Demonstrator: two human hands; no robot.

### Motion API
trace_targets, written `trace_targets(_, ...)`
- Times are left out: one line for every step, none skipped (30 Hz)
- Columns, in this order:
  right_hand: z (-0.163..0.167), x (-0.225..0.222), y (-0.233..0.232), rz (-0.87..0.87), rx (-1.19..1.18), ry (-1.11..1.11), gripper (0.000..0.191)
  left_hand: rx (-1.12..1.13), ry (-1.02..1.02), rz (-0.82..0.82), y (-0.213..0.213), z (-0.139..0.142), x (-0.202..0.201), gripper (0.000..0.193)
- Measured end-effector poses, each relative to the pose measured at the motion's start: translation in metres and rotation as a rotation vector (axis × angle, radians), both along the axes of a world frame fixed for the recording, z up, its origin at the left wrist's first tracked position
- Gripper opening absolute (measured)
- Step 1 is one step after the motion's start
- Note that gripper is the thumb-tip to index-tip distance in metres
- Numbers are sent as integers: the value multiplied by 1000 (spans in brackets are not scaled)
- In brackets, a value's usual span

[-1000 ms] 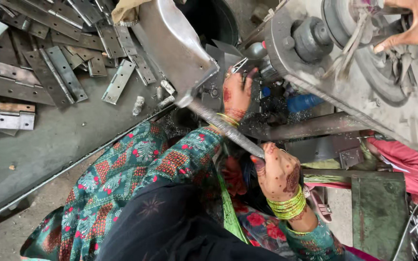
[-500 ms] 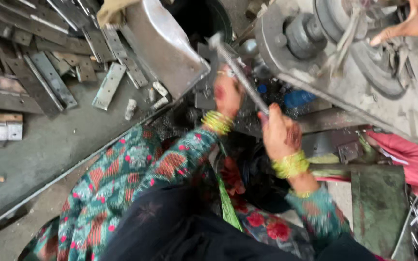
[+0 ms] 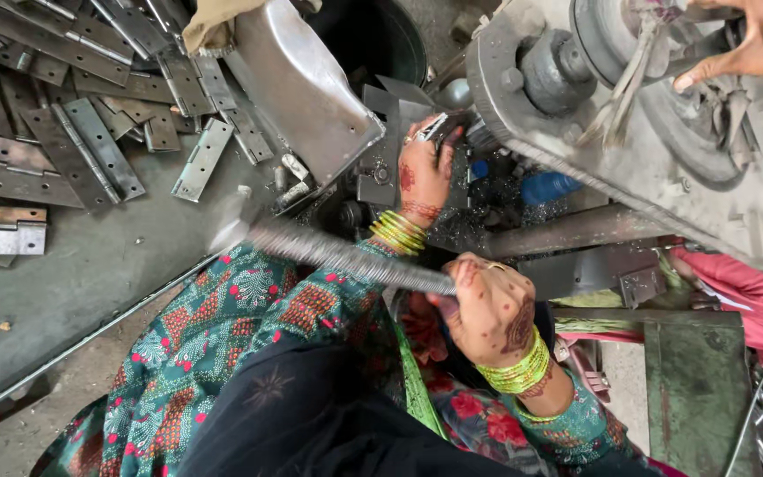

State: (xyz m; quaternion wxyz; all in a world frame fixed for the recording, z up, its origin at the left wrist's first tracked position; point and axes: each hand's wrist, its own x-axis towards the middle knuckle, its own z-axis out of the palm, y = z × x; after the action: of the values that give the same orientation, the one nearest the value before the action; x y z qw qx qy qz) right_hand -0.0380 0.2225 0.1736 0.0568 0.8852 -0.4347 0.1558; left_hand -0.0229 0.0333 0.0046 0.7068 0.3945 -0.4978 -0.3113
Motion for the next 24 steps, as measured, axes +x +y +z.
trace_targets(6,7,0,47,-11,-5,28,-21,-31,5,2,5,3,28)
trace_targets(13,14,1,96,-23,-9,31,-8,-42,4,4,8,4,28)
trace_targets(20,22,2,147,-35,-15,34,4,-54,5,5,8,5,27)
trace_targets(26,31,0,260,-149,10,26,16,-67,7,5,7,3,27)
trace_targets(34,39,0,370,-262,36,20,17,-71,13,5,5,0,27)
trace_targets(41,45,-2,479,-373,65,18,19,-72,17,5,1,-4,27)
trace_targets(48,47,-3,449,-179,53,19,18,-74,22,3,-3,-8,27)
trace_targets(53,46,-5,417,16,42,24,2,-84,50,0,-8,-13,26)
trace_targets(53,42,-8,384,209,31,30,-14,-92,79,-3,-15,-18,27)
trace_targets(45,33,-16,160,194,42,26,-33,-104,109,-7,-22,-22,28)
trace_targets(31,23,-30,-72,175,45,24,50,-61,51,-11,-31,-22,30)
trace_targets(14,10,-43,-319,151,50,24,146,-31,-17,-14,-40,-24,26)
trace_targets(-2,-8,-47,-561,125,67,27,321,-32,-81,-17,-49,-26,23)
trace_targets(-21,-26,-41,-603,130,132,29,386,-95,-69,-18,-59,-27,20)
trace_targets(-40,-40,-31,-635,126,185,36,413,-124,-46,-15,-70,-26,18)
trace_targets(-52,-58,-22,-657,99,260,45,410,-117,-8,-13,-78,-29,17)
trace_targets(-63,-69,-14,-573,30,207,42,309,-102,60,-11,-85,-31,18)
trace_targets(-70,-78,-1,-497,-18,155,39,248,-93,94,-9,-89,-34,19)
trace_targets(-74,-80,11,-432,-42,102,37,214,-93,114,-8,-91,-36,21)
trace_targets(-74,-80,20,-400,-21,102,35,255,-99,111,-8,-91,-38,24)
trace_targets(-71,-77,24,-359,-24,102,34,273,-97,126,-8,-87,-39,27)
trace_targets(-66,-70,24,-312,-35,103,32,292,-97,150,-11,-81,-38,31)
trace_targets(-59,-62,23,-297,-1,72,29,292,-82,140,-9,-74,-35,35)
trace_targets(-52,-52,20,-292,40,38,26,284,-63,135,-9,-64,-32,39)
